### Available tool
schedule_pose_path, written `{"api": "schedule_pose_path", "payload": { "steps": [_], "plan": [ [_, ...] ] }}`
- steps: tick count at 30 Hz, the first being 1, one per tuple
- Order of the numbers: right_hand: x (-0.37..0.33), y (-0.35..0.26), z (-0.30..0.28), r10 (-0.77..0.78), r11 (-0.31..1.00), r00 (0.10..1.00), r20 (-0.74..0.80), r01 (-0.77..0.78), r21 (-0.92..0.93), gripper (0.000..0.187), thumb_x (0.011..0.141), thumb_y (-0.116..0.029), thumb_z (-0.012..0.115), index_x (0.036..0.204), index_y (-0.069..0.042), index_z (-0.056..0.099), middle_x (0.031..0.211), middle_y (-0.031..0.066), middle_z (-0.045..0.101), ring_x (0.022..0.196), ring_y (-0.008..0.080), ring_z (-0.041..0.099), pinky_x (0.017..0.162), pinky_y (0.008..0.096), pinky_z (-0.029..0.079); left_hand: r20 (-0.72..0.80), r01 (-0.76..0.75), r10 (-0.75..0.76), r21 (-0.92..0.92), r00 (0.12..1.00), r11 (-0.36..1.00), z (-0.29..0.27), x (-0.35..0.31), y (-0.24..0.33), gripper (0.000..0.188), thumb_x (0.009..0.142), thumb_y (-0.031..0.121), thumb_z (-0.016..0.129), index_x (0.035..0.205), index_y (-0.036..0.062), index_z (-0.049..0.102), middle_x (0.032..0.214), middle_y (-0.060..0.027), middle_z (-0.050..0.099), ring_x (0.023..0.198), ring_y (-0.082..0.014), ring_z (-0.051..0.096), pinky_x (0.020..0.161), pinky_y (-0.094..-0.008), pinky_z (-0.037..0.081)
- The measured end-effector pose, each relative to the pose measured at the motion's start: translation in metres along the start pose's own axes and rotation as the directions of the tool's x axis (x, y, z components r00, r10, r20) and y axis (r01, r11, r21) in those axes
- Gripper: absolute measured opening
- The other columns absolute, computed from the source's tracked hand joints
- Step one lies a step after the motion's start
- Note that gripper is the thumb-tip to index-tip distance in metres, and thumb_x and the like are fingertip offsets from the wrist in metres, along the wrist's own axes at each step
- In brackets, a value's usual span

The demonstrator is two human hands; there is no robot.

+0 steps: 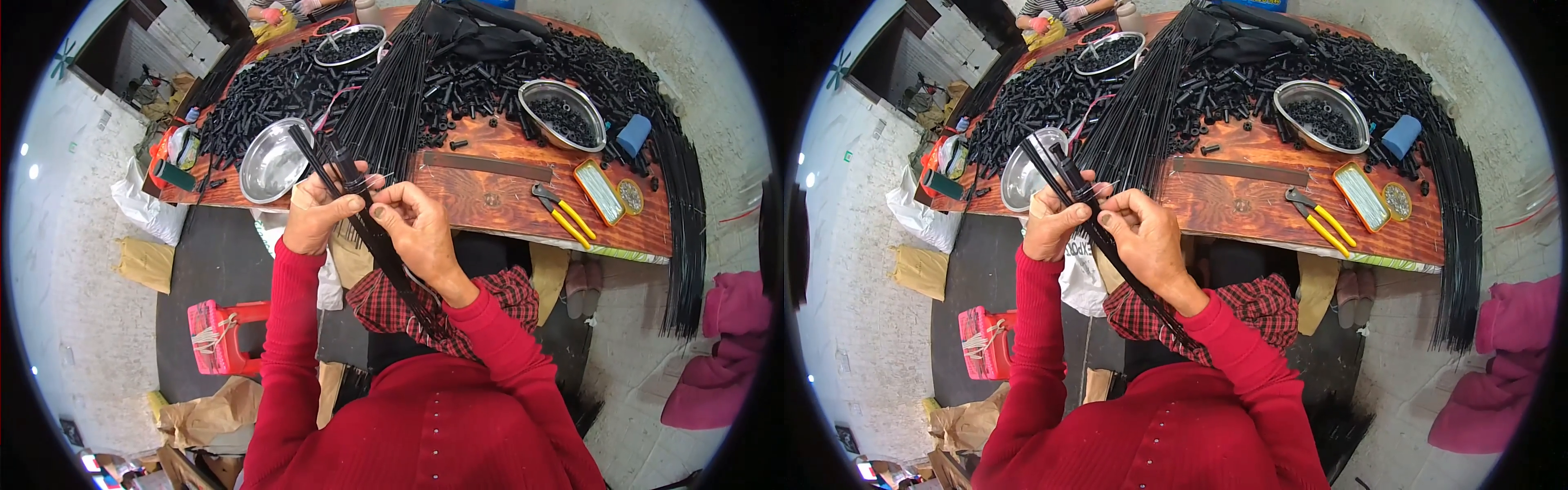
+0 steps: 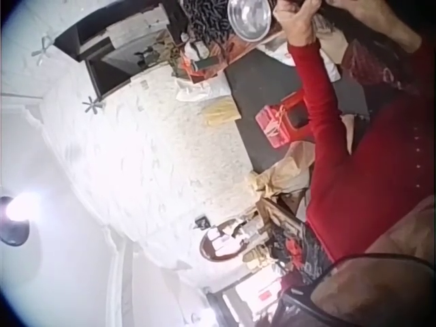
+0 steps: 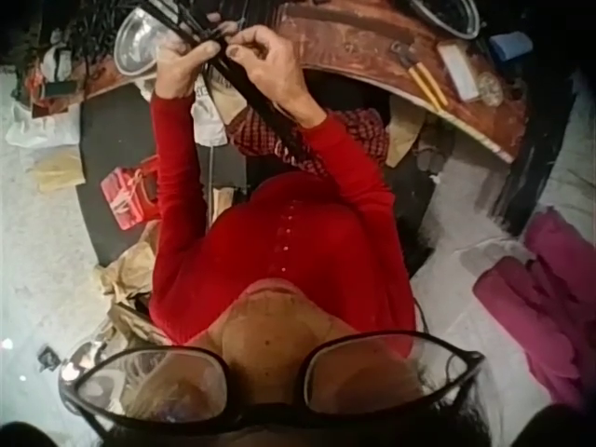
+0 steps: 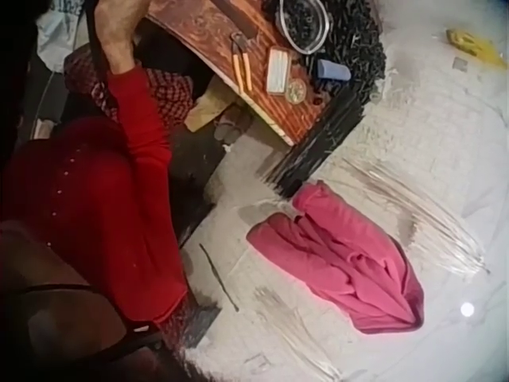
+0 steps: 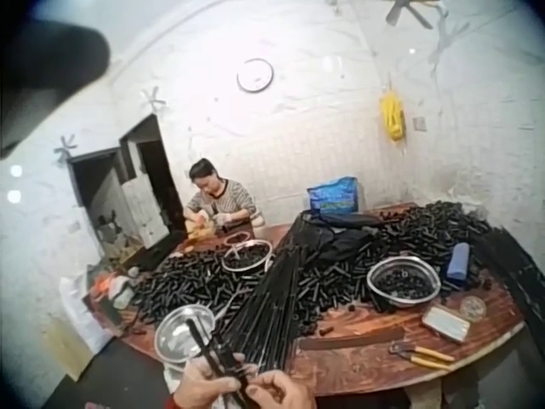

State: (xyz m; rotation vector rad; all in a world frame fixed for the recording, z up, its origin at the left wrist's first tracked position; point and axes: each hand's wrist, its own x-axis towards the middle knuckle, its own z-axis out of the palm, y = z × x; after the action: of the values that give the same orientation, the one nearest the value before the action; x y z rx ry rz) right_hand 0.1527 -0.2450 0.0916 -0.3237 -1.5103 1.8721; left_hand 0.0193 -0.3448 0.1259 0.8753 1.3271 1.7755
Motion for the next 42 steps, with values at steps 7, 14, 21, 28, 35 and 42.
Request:
{"api": "schedule_pose_path", "payload": {
  "steps": [7,14,21,28,35,42],
  "plan": [
    [0.001,0.001,-0.004,0.075,0.996,0.995,0.071,-0.078,0.045,0.006,0.086,-0.003,0.064,0.088,0.002,0.062,0.076,0.0014,0.062,0.068,0.0024,0.055,0.058,0.0199,0.044,-0.016,0.014,-0.013,0.015,1.000,1.000,0.005,-0.005,0.004,0.056,0.075,0.002,0.072,0.126,-0.0059,0.049,0.114,-0.0225,0.062,0.107,-0.0288,0.062,0.095,-0.0388,0.049],
    [-0.003,-0.004,0.001,-0.129,0.926,0.991,0.045,0.136,-0.353,0.011,0.091,-0.009,0.059,0.092,0.001,0.058,0.071,0.0003,0.056,0.063,0.0052,0.048,0.055,0.0231,0.039,-0.016,-0.034,0.034,-0.011,0.999,0.999,0.011,-0.007,0.005,0.047,0.079,-0.003,0.068,0.122,-0.0067,0.051,0.111,-0.0202,0.064,0.107,-0.0256,0.062,0.096,-0.0362,0.048],
    [0.000,0.000,0.003,-0.108,0.913,0.994,0.016,0.105,-0.393,0.011,0.090,-0.009,0.060,0.089,0.001,0.058,0.066,0.0030,0.056,0.059,0.0070,0.049,0.053,0.0255,0.039,-0.037,-0.034,0.036,0.040,0.999,0.999,0.004,-0.003,0.001,0.049,0.079,-0.001,0.069,0.124,-0.0069,0.050,0.110,-0.0204,0.064,0.107,-0.0271,0.062,0.094,-0.0373,0.049],
    [0.002,-0.002,0.005,-0.067,0.895,0.998,0.001,0.061,-0.441,0.012,0.087,-0.009,0.064,0.083,-0.001,0.055,0.065,0.0007,0.055,0.059,0.0066,0.049,0.054,0.0249,0.039,0.000,-0.030,0.030,0.026,1.000,0.999,0.003,-0.006,0.001,0.054,0.078,0.006,0.072,0.126,-0.0066,0.048,0.113,-0.0222,0.063,0.106,-0.0273,0.063,0.095,-0.0377,0.048],
    [0.001,-0.007,0.005,-0.039,0.936,0.999,0.030,0.047,-0.350,0.014,0.085,-0.007,0.068,0.081,-0.003,0.056,0.066,-0.0034,0.053,0.061,0.0031,0.045,0.054,0.0213,0.037,-0.007,-0.021,0.021,0.063,1.000,0.998,0.012,-0.011,0.008,0.049,0.080,0.002,0.069,0.124,-0.0062,0.048,0.114,-0.0203,0.063,0.107,-0.0247,0.061,0.093,-0.0353,0.049],
    [0.002,-0.008,0.002,0.052,0.972,0.997,0.048,-0.039,-0.233,0.013,0.085,-0.008,0.069,0.082,-0.002,0.058,0.066,-0.0038,0.053,0.060,0.0017,0.045,0.053,0.0204,0.036,-0.107,-0.011,0.023,0.109,0.994,0.994,0.019,-0.016,0.011,0.045,0.080,-0.003,0.067,0.121,-0.0058,0.050,0.110,-0.0185,0.064,0.105,-0.0231,0.062,0.091,-0.0345,0.051]
  ]
}}
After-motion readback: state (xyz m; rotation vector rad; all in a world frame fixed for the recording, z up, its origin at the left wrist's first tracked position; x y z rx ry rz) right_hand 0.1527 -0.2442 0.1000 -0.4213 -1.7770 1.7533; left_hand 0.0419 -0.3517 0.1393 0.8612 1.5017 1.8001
